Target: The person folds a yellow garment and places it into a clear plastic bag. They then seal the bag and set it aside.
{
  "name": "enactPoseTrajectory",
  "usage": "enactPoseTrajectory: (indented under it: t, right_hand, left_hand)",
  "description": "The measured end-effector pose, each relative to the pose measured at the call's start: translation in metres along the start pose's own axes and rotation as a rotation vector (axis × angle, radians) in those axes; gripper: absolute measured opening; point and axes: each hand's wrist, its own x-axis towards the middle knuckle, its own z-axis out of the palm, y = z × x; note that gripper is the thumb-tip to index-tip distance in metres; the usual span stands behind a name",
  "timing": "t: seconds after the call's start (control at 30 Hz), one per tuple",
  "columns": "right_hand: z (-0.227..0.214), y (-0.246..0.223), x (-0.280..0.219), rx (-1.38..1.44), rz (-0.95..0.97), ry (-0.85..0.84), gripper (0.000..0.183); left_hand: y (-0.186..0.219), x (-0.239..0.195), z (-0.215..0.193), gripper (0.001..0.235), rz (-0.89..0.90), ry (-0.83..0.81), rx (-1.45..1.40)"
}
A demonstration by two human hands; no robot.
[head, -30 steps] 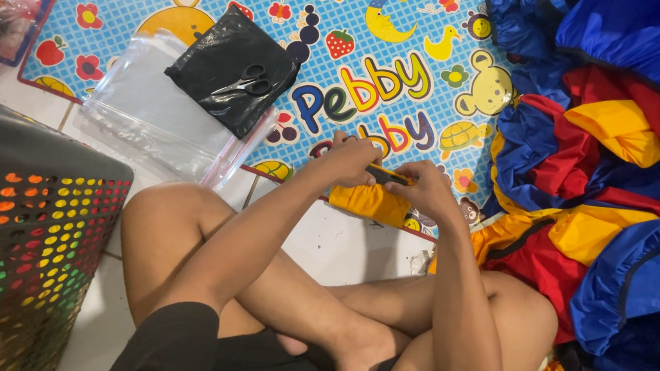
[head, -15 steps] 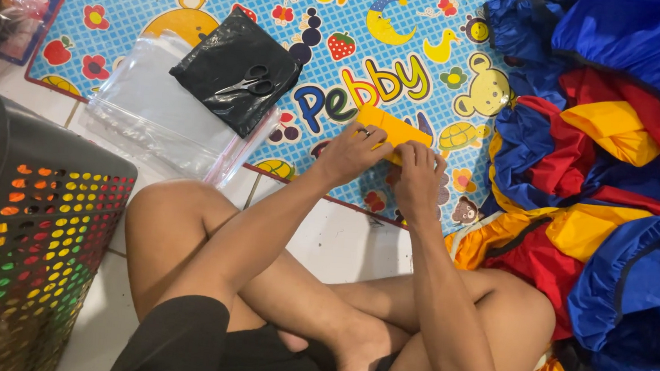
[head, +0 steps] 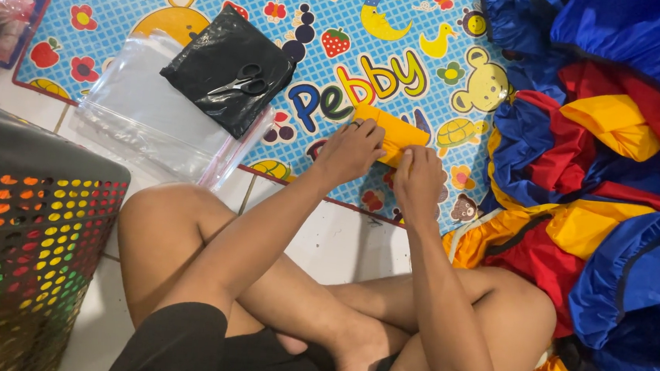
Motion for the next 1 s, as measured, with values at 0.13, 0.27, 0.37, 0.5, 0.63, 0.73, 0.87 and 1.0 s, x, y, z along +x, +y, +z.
enactPoseTrajectory:
  t: [0.13, 0.27, 0.37, 0.5, 0.63, 0.73, 0.87, 1.0]
  right_hand:
    - [-0.003, 0.009, 0.002, -0.106, 0.060, 0.042, 0.017]
    - [-0.008, 0.007, 0.007, -0.136, 0.066, 0.097, 0.013]
    - [-0.027, -0.033, 0.014, -0.087, -0.063, 0.167, 0.024]
    - [-0.006, -0.057, 0.015, -0.026, -0.211, 0.067, 0.049]
    - [0.024, -0.033, 0.013, -0.104, -0.159, 0.056, 0.053]
    - [0.031, -0.027, 0.012, -0.082, -0.051, 0.040, 0.055]
    - [0.030, -0.029, 0.012, -0.078, -0.016, 0.024, 0.057]
    - [0.026, -0.032, 0.014, -0.124, -0.002, 0.002, 0.057]
  left_hand:
    - [-0.006, -0.002, 0.004, 0.024, 0.045, 0.020, 0.138]
    - [0.001, -0.004, -0.004, 0.033, 0.051, -0.026, 0.251]
    - [0.000, -0.006, -0.001, 0.033, 0.011, -0.135, 0.258]
    - [0.008, -0.001, -0.010, 0.060, -0.057, -0.320, 0.261]
    - [0.006, -0.002, -0.004, 0.042, -0.093, -0.272, 0.161]
    - [0.006, -0.004, 0.002, 0.055, -0.159, -0.257, 0.113]
    - [0.007, -0.002, 0.001, 0.069, -0.220, -0.299, 0.126]
    - [0.010, 0.002, -0.005, 0.077, -0.284, -0.307, 0.103]
